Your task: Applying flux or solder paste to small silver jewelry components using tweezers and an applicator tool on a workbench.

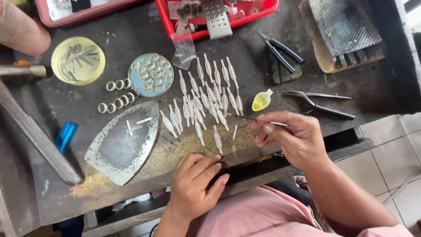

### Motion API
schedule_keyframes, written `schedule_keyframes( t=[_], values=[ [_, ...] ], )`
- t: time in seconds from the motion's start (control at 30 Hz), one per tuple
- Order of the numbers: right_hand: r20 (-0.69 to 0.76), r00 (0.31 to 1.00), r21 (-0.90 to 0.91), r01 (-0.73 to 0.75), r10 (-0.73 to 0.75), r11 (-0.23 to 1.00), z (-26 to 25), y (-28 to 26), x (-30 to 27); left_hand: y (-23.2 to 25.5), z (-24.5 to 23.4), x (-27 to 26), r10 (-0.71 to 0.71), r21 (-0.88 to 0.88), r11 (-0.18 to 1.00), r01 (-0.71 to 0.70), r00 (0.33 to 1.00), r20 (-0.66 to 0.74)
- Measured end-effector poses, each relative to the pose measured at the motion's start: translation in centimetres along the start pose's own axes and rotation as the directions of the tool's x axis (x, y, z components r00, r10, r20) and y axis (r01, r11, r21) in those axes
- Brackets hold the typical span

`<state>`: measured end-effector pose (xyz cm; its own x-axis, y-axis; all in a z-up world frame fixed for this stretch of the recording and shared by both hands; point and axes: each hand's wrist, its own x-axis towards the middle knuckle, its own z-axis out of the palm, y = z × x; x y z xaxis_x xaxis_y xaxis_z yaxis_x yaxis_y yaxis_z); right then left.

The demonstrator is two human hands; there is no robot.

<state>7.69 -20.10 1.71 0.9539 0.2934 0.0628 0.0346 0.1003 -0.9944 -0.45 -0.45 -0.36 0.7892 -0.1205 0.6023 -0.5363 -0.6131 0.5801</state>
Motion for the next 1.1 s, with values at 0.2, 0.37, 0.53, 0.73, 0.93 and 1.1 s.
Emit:
schedule_keyframes(
  t=[0.2,0.37,0.53,0.73,0.93,1.1],
  values=[
    [0.181,0.962,-0.656,0.273,-0.204,0.703,-1.3,-4.0,3.9,0.0,0.0,0.5,-0.013,-0.033,0.999,0.013,1.0,-0.01],
    [0.356,0.898,-0.839,0.429,-0.259,0.335,-2.7,-2.5,6.9,-0.2,0.0,0.9,-0.007,-0.04,0.999,0.008,1.0,0.024],
    [0.385,0.911,-0.918,0.394,-0.147,0.042,-2.5,-1.5,8.4,-0.4,0.2,1.6,-0.032,-0.073,0.997,0.035,0.999,0.033],
    [0.413,0.888,-0.907,0.422,-0.202,-0.002,-2.9,-3.0,7.6,-0.2,0.3,2.1,-0.091,-0.088,0.992,0.095,0.995,0.045],
    [0.569,0.815,-0.811,0.537,0.105,0.232,-6.5,-3.8,3.1,-0.6,0.4,1.8,-0.135,-0.048,0.989,0.137,0.99,0.037],
    [0.508,0.846,-0.842,0.528,0.162,-0.114,-6.6,-2.6,1.7,-0.6,0.0,2.1,-0.035,-0.068,0.997,0.039,0.998,0.058]
  ],
)
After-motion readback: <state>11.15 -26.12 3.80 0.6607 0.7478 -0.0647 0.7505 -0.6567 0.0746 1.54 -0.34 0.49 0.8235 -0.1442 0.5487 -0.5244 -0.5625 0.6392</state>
